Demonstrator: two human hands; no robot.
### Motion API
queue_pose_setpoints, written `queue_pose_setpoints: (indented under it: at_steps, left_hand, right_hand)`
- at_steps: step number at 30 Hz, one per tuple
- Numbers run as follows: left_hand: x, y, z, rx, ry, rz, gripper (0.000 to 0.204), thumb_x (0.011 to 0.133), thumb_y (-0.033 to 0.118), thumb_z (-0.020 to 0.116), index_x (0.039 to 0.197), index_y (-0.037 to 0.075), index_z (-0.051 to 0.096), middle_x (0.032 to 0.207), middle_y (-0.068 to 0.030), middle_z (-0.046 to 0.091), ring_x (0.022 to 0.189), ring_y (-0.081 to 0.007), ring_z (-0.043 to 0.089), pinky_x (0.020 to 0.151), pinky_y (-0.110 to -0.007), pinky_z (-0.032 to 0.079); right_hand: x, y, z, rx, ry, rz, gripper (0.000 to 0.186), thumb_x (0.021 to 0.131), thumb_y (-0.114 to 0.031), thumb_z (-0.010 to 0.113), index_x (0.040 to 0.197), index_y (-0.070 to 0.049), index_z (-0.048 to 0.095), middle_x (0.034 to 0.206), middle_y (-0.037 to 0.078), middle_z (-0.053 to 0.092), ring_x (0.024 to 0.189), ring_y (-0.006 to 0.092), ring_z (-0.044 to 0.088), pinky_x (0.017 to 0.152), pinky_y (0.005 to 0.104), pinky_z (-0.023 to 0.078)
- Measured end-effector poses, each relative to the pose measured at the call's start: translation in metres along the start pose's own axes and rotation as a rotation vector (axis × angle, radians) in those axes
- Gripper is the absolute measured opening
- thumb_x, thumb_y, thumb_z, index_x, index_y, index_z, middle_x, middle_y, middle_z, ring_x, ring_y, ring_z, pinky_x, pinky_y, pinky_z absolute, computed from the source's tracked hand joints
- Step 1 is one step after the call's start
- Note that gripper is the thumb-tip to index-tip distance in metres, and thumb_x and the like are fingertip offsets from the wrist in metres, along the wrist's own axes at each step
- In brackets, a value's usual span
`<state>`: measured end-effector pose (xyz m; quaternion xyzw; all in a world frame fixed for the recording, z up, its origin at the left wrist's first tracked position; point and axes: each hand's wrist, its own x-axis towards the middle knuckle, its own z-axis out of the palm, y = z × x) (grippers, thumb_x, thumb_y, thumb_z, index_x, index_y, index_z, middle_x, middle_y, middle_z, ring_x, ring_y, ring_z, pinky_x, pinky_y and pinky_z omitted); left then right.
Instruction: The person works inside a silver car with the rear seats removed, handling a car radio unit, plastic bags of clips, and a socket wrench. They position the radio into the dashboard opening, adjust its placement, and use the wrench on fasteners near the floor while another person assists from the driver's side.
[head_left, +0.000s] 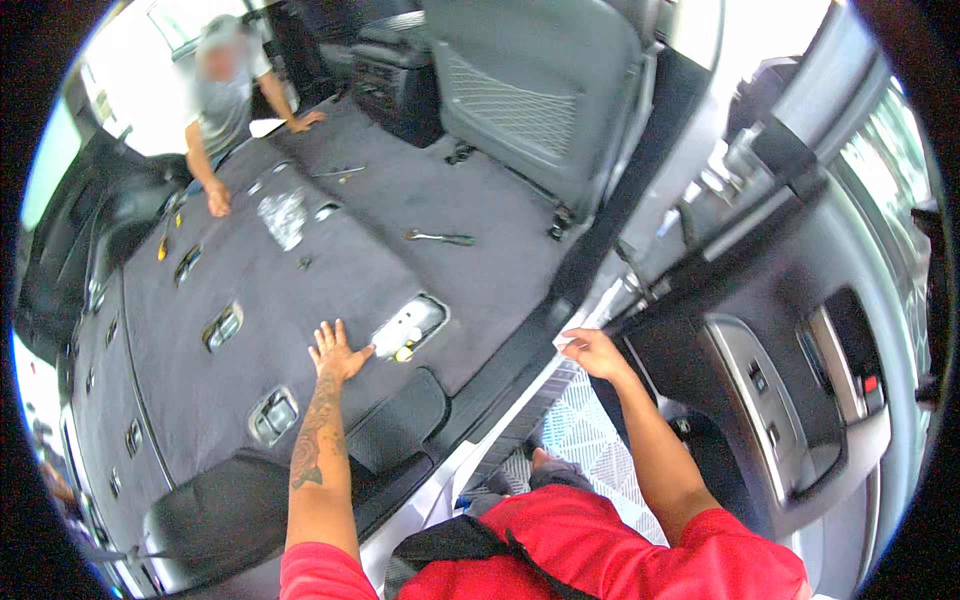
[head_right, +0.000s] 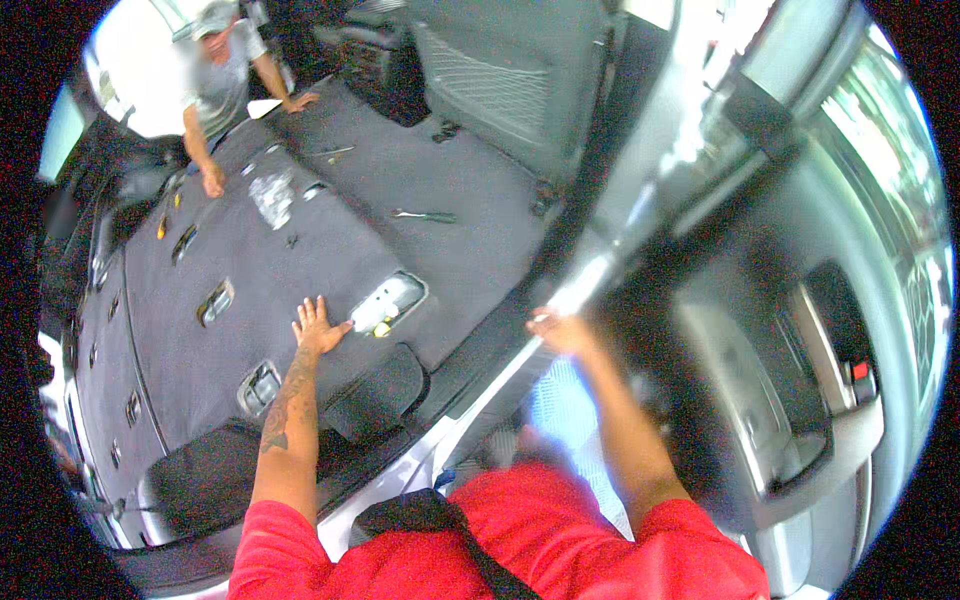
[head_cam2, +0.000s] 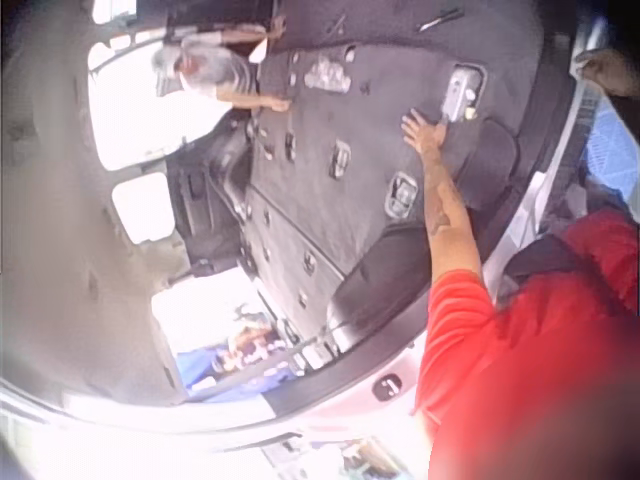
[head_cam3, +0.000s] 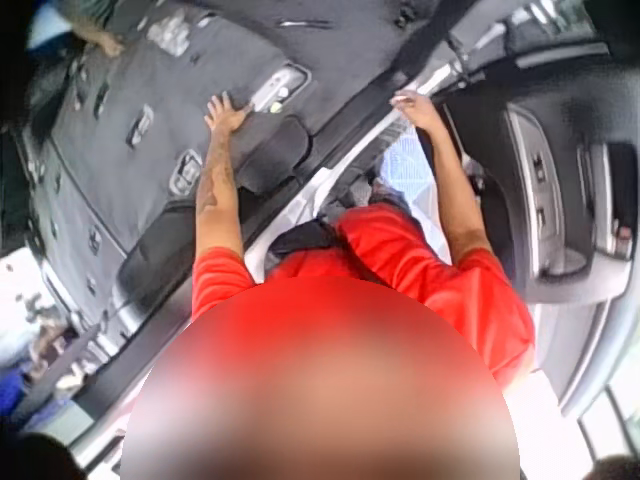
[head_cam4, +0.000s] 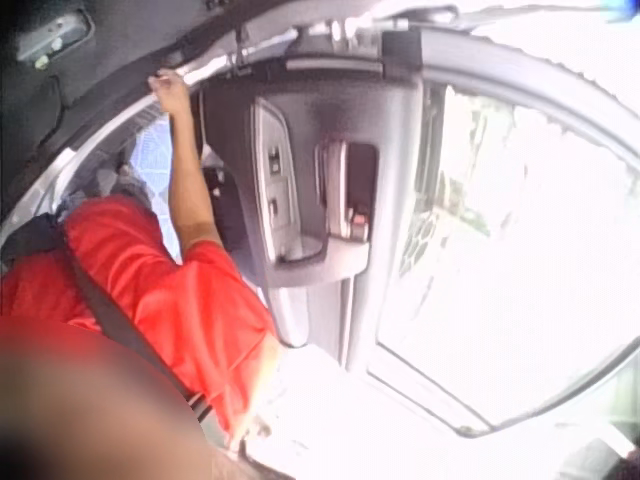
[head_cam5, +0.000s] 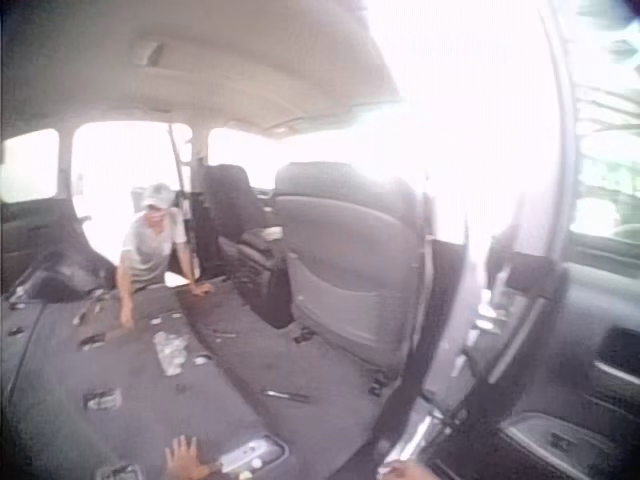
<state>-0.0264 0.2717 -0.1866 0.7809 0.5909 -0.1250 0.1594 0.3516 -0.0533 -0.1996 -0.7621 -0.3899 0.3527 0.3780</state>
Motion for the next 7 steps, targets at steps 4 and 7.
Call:
queue_pose_setpoints:
  at_steps: [4,7]
  left_hand:
    - [0.019,-0.018,-0.002,-0.019,-0.102,0.044,0.111,0.075,0.071,0.060,0.155,0.012,0.009,0.161,-0.0148,0.001,0.148,-0.0332,-0.002,0.117,-0.055,0.004]
    - [0.047,-0.026,-0.001,-0.055,-0.196,0.008,0.112,0.075,0.072,0.061,0.155,0.016,0.006,0.161,-0.0140,-0.002,0.148,-0.0346,-0.004,0.117,-0.056,0.002]
  right_hand:
    - [-0.084,-0.062,-0.021,-0.151,-0.161,-0.181,0.049,0.085,-0.026,0.072,0.125,0.000,0.058,0.113,0.017,0.067,0.101,0.0260,0.064,0.087,0.0376,0.052]
    - [-0.151,-0.108,-0.049,-0.058,-0.234,-0.235,0.058,0.085,-0.044,0.069,0.131,-0.010,0.056,0.121,0.020,0.063,0.112,0.0323,0.061,0.097,0.0426,0.047]
